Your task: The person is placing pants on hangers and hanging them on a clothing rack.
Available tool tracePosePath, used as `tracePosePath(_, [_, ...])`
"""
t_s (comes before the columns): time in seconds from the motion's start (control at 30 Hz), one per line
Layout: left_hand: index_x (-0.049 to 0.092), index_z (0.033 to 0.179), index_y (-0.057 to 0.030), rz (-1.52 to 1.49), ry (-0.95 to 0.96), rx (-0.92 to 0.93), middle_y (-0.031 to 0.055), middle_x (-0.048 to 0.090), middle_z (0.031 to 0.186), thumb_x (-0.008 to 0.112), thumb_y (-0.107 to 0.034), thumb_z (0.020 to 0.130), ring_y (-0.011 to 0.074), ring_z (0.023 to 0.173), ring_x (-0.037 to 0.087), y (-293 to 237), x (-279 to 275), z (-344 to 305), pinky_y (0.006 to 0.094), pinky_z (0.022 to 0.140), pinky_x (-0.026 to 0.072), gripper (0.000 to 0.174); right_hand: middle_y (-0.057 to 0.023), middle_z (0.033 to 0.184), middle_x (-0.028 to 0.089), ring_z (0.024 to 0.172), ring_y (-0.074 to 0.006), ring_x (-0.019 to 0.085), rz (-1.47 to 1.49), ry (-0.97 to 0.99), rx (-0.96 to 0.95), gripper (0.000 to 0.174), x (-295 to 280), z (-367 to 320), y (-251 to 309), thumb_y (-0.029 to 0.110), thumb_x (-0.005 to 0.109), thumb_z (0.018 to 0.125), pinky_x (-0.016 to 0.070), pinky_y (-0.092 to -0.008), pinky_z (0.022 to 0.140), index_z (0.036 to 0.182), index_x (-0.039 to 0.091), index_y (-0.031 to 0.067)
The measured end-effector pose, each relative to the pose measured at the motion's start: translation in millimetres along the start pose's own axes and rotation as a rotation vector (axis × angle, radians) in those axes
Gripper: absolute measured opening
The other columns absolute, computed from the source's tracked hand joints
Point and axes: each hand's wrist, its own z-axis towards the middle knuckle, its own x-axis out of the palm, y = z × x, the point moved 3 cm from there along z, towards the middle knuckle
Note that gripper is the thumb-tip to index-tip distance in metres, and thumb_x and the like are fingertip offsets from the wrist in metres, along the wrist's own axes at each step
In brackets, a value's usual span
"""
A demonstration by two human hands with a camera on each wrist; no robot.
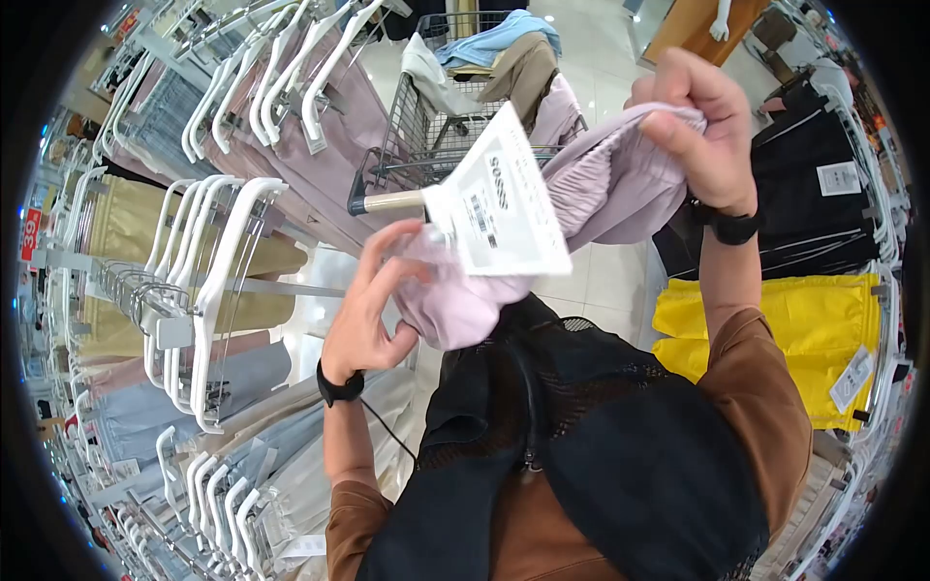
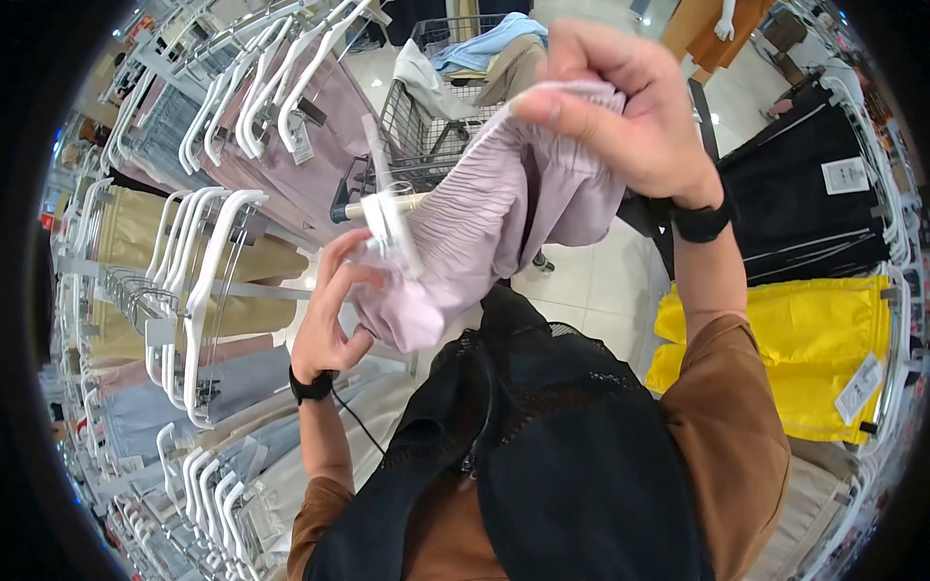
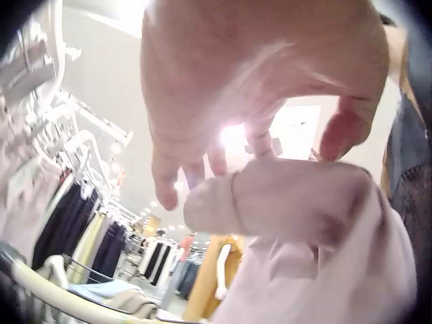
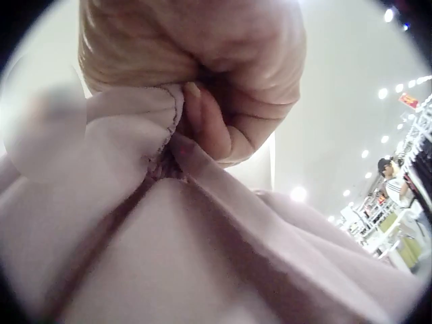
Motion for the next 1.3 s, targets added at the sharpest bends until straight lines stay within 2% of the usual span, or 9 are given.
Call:
tracePosePath(0.1, [0.052,0.111,-0.0034,-0.297,0.051,0.065,0.0139,0.05,0.13,0.06,-0.004,0.054,0.0323,0.115,0.053,-6,15,19,0.0382,0.095,0.0409,0.058,0.0022,0.071,0.042,0.067,-0.008,0.042,0.056,-0.025,-0.067,0.033,-5,7,13,0.012,0.068,0.086,0.0328,-0.0229,0.059,0.075,0.038,0.0091])
tracePosePath(0.2, [0.054,0.119,-0.0062,-0.537,0.104,-0.109,0.002,0.063,0.101,0.068,-0.009,0.062,0.0142,0.075,0.056,-5,42,34,0.0262,0.066,0.0388,0.059,0.0028,0.06,0.05,0.055,-0.0059,0.044,-0.063,-0.089,-0.048,0.029,-14,18,13,0.014,0.073,0.084,0.0361,-0.0248,0.05,0.069,0.049,0.0065])
tracePosePath(0.33, [0.062,0.1,-0.0017,-0.415,0.233,0.01,0.0066,0.064,0.086,0.073,-0.009,0.075,0.0189,0.073,0.057,-24,44,35,0.0323,0.069,0.0434,0.028,0.0087,0.063,0.037,0.059,-0.0008,0.034,-0.009,-0.101,0.081,0.034,-27,27,3,0.007,0.069,0.088,0.0307,-0.0202,0.052,0.068,0.041,0.0101])
tracePosePath(0.53, [0.055,0.088,0.0032,-0.278,0.121,-0.074,0.0163,0.065,0.103,0.061,0.002,0.085,0.0273,0.087,0.061,-18,24,29,0.0333,0.08,0.0478,0.007,0.0092,0.065,0.038,0.061,0.0002,0.034,-0.11,-0.144,0.086,0.032,-45,5,-14,0.006,0.068,0.088,0.0315,-0.0188,0.053,0.07,0.042,0.0097])
tracePosePath(0.7, [0.055,0.086,0.001,-0.196,-0.067,0.101,0.0159,0.066,0.104,0.059,0.005,0.083,0.0282,0.089,0.062,-40,6,31,0.0362,0.082,0.0495,0.007,0.0051,0.064,0.047,0.059,-0.0057,0.044,-0.164,-0.202,0.21,0.025,-48,-7,-8,0.011,0.067,0.086,0.0379,-0.0247,0.058,0.071,0.048,0.007])
tracePosePath(0.77, [0.055,0.086,0.0006,-0.131,-0.007,0.255,0.0147,0.066,0.099,0.059,0.008,0.08,0.029,0.085,0.063,-54,0,28,0.0363,0.081,0.0508,0.01,0.0041,0.076,0.04,0.067,-0.0083,0.036,-0.551,-0.089,-0.046,0.025,-42,-11,-12,0.015,0.068,0.088,0.0328,-0.0223,0.061,0.083,0.045,0.0057])
tracePosePath(0.97, [0.057,0.089,0.0028,-0.226,0.054,0.519,0.0147,0.062,0.087,0.07,0.0,0.078,0.0295,0.073,0.063,-97,0,28,0.0372,0.06,0.05,0.018,-0.006,0.075,0.052,0.07,-0.0116,0.049,-0.671,0.039,0.075,0.019,-10,-19,-40,0.015,0.066,0.089,0.0407,-0.0242,0.065,0.094,0.055,0.0005])
tracePosePath(1.1, [0.057,0.09,0.0027,-0.263,0.047,0.487,0.0142,0.062,0.087,0.069,0.0,0.079,0.0285,0.072,0.062,-104,-9,36,0.0337,0.057,0.0491,0.017,-0.0114,0.109,0.064,0.101,-0.0243,0.061,-0.609,0.105,-0.183,0.022,40,-25,-55,0.014,0.063,0.09,0.0473,-0.0358,0.089,0.108,0.064,0.0015])
tracePosePath(1.3, [0.056,0.088,0.0024,-0.259,0.0,0.392,0.014,0.06,0.083,0.065,0.006,0.078,0.0289,0.071,0.06,-99,-34,58,0.0336,0.062,0.0481,0.013,-0.0121,0.106,0.067,0.098,-0.0211,0.06,0.519,0.495,0.083,0.036,111,-52,-62,0.028,0.055,0.097,0.0449,-0.0344,0.09,0.111,0.063,-0.0042])
